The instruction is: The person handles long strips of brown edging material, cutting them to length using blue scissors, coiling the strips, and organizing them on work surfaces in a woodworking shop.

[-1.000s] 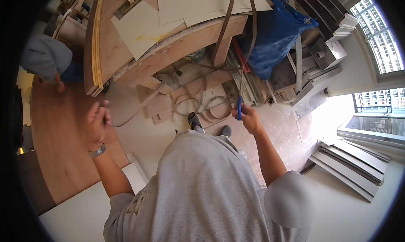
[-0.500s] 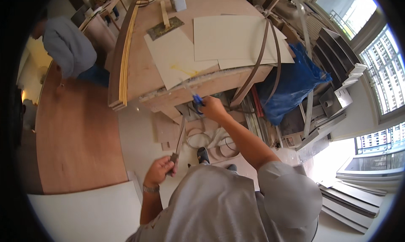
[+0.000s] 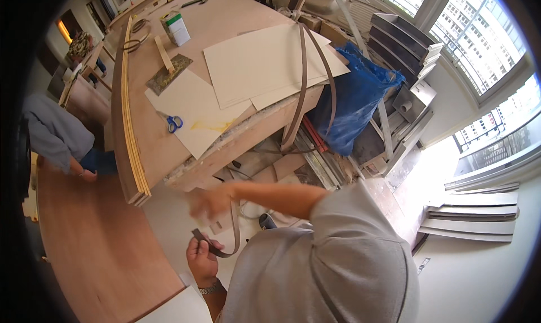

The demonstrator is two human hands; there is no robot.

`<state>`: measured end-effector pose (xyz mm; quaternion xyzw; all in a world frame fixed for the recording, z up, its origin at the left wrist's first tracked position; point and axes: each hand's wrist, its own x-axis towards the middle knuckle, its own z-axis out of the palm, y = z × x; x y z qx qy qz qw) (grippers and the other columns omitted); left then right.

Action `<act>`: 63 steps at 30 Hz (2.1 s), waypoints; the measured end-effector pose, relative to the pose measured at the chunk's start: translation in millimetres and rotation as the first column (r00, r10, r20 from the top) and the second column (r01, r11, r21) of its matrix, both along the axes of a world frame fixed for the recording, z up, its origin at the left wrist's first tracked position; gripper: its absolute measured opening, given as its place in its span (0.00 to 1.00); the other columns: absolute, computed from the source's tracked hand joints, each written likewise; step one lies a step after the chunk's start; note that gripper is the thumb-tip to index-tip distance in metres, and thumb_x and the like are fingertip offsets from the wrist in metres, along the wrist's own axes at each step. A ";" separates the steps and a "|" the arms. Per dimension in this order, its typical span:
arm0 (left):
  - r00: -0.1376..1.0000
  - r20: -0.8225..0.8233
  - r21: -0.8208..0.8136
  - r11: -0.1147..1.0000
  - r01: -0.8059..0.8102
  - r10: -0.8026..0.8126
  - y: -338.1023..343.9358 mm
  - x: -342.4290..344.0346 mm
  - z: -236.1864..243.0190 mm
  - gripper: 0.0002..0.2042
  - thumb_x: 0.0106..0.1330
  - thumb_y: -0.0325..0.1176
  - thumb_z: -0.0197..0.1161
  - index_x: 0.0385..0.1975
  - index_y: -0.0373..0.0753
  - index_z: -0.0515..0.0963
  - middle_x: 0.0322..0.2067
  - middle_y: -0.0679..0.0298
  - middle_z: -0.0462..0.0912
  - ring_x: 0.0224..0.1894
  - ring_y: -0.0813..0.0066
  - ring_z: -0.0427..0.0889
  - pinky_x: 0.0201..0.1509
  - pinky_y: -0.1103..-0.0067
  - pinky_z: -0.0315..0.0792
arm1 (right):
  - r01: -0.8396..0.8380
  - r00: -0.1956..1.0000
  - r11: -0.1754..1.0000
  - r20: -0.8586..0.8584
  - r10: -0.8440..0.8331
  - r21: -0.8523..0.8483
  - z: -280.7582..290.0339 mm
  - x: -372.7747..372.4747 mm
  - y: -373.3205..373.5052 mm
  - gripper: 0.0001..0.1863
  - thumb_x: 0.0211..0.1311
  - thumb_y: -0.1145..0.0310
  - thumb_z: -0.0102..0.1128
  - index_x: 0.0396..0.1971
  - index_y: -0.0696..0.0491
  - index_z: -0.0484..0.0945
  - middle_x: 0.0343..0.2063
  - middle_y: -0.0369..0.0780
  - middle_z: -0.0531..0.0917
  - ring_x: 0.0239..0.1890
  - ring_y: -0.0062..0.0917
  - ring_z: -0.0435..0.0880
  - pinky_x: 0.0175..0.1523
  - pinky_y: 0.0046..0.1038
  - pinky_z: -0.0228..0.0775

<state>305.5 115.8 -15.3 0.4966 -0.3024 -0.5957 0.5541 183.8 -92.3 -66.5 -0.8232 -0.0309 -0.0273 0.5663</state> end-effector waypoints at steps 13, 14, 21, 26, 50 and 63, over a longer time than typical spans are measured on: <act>0.772 -0.480 -0.165 0.907 0.386 -0.416 -128.9 -98.9 0.1 0.18 0.69 0.38 0.54 0.53 0.34 0.70 0.39 0.61 0.77 0.43 0.71 0.78 0.49 0.72 0.74 | 0.694 0.460 0.174 -0.245 -0.853 0.698 67.8 -155.4 104.4 0.10 0.67 0.64 0.54 0.35 0.56 0.79 0.30 0.35 0.82 0.34 0.17 0.79 0.39 0.21 0.71; 0.725 -0.176 -0.208 0.745 0.634 -0.666 -123.8 -101.2 -15.8 0.18 0.68 0.38 0.56 0.52 0.34 0.71 0.36 0.63 0.79 0.40 0.72 0.79 0.47 0.74 0.74 | 0.697 0.358 0.074 -0.256 -0.898 0.713 72.7 -177.5 98.1 0.10 0.67 0.65 0.54 0.35 0.56 0.79 0.30 0.36 0.82 0.34 0.19 0.79 0.38 0.21 0.71; 0.416 0.846 0.022 0.801 0.598 -0.334 -71.4 -88.4 -99.1 0.09 0.55 0.32 0.66 0.32 0.38 0.77 0.23 0.55 0.78 0.24 0.59 0.78 0.28 0.72 0.71 | 0.620 -0.300 -0.059 0.167 -0.939 0.783 123.1 -421.7 72.1 0.14 0.68 0.67 0.49 0.46 0.62 0.68 0.33 0.45 0.81 0.36 0.31 0.81 0.44 0.31 0.74; 0.119 0.963 0.146 0.838 0.525 -0.242 -16.7 -62.7 -107.1 0.07 0.50 0.27 0.65 0.28 0.38 0.75 0.24 0.56 0.78 0.31 0.53 0.77 0.37 0.64 0.70 | 0.392 -0.507 -0.030 0.189 -0.841 0.920 102.3 -687.3 86.4 0.10 0.70 0.70 0.45 0.39 0.62 0.70 0.31 0.44 0.77 0.33 0.29 0.76 0.46 0.28 0.72; -0.208 0.891 -0.439 0.882 -0.170 0.404 75.3 110.2 90.3 0.07 0.58 0.20 0.56 0.35 0.34 0.73 0.32 0.52 0.78 0.36 0.55 0.79 0.39 0.70 0.72 | -0.052 -0.942 -0.689 -0.264 -0.206 0.723 -105.0 -921.0 96.0 0.10 0.67 0.74 0.43 0.30 0.60 0.75 0.24 0.37 0.77 0.22 0.20 0.72 0.29 0.19 0.67; 0.240 0.882 -0.262 0.844 -0.467 0.406 110.0 207.3 62.8 0.07 0.65 0.24 0.52 0.40 0.31 0.73 0.29 0.63 0.76 0.31 0.76 0.74 0.34 0.79 0.70 | 0.104 -0.954 -0.578 -0.082 -0.287 0.810 -5.5 -836.7 55.4 0.06 0.61 0.77 0.49 0.29 0.58 0.77 0.24 0.37 0.77 0.26 0.23 0.75 0.32 0.22 0.69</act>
